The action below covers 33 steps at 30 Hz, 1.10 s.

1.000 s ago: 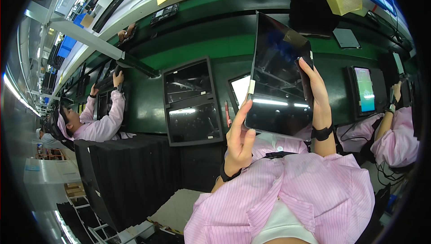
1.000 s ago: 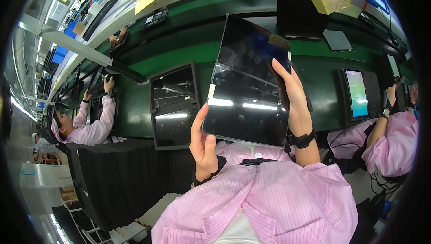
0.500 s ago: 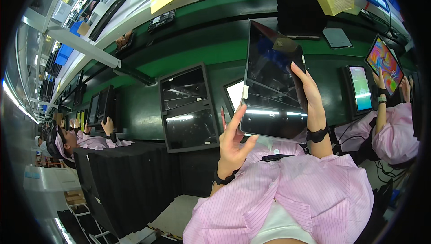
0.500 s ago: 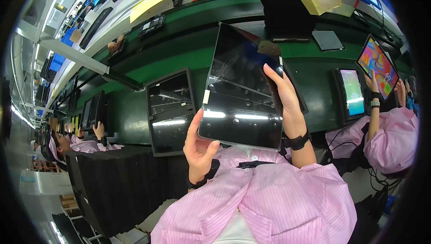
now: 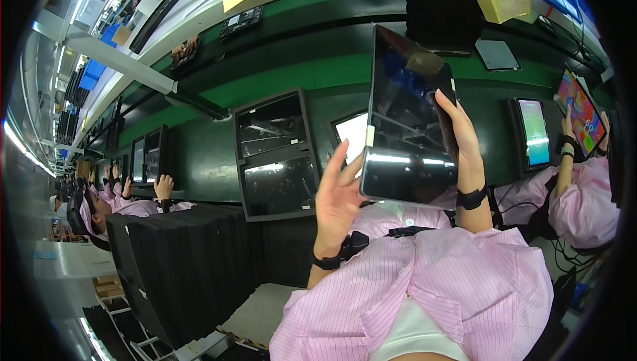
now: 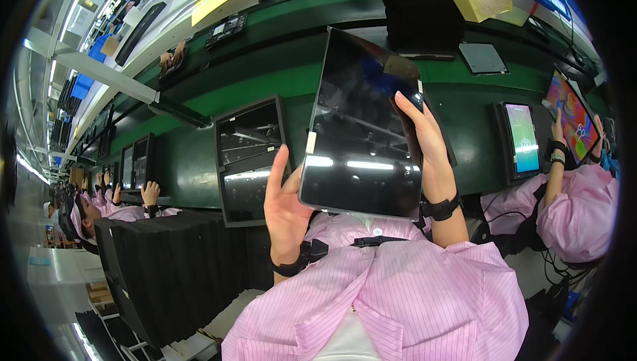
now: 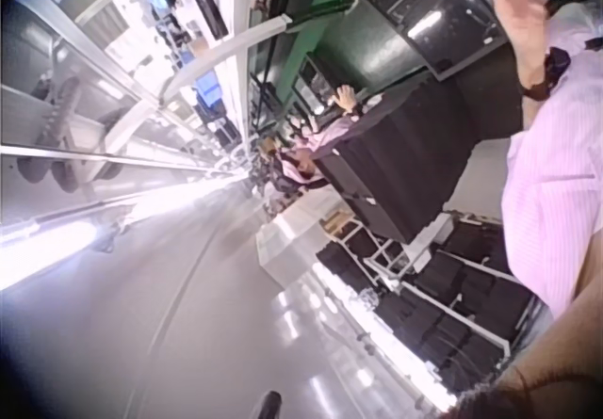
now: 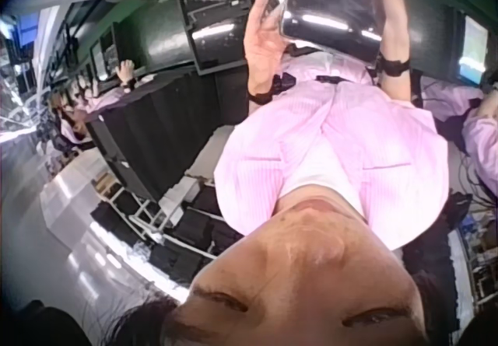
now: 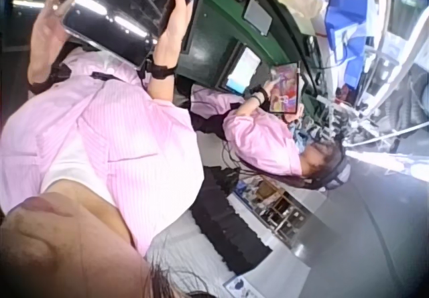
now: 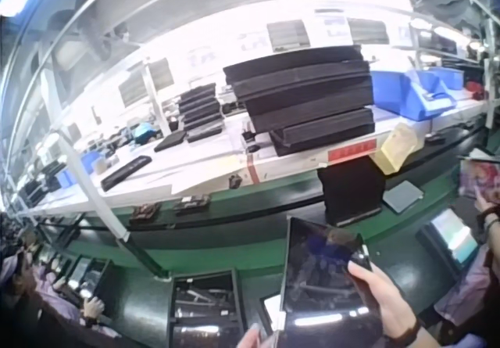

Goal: The worker is performing quality control inspections and tests on tablet devices on an electronics assembly line.

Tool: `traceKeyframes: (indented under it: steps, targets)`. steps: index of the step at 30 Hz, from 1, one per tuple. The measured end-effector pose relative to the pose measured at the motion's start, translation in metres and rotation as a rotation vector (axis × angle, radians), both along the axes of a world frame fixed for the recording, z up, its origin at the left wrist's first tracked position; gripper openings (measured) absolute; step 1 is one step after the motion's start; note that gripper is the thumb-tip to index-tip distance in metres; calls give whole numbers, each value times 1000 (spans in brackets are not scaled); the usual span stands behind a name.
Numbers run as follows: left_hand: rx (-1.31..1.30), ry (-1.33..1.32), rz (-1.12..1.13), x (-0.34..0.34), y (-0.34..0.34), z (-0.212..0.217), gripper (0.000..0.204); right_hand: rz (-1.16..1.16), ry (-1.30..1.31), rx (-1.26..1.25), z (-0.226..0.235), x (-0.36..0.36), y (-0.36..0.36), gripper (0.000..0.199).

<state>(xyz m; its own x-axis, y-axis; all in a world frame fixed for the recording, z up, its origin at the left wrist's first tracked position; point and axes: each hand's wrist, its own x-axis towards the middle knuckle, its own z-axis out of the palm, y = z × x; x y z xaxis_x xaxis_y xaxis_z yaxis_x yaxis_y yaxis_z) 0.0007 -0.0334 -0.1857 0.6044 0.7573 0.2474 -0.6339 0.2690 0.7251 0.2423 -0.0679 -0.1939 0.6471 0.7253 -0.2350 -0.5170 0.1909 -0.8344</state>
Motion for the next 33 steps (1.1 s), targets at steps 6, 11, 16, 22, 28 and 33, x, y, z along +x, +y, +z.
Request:
traceKeyframes:
  steps: [6, 11, 16, 22, 28, 33]
  targets:
    - [298, 574, -78, -14, 46, 20, 43, 23, -459, 66, 12, -9, -16, 43]
    - [494, 587, 360, 4, 60, 42, 29, 83, -675, 97, 11, -26, -37, 54]
    - [649, 600, 564, 4, 75, 61, 20, 195, -650, 105, 5, -31, -45, 56]
    - [748, 648, 477, -5, 74, 71, 18, 261, -564, 124, 3, -22, -37, 53]
    - [870, 407, 328, 17, 32, 80, 17, 213, -402, 415, -27, -29, 8, 40]
    - [448, 374, -283, 46, 4, 56, 25, 415, -62, 657, -34, -28, 36, 60]
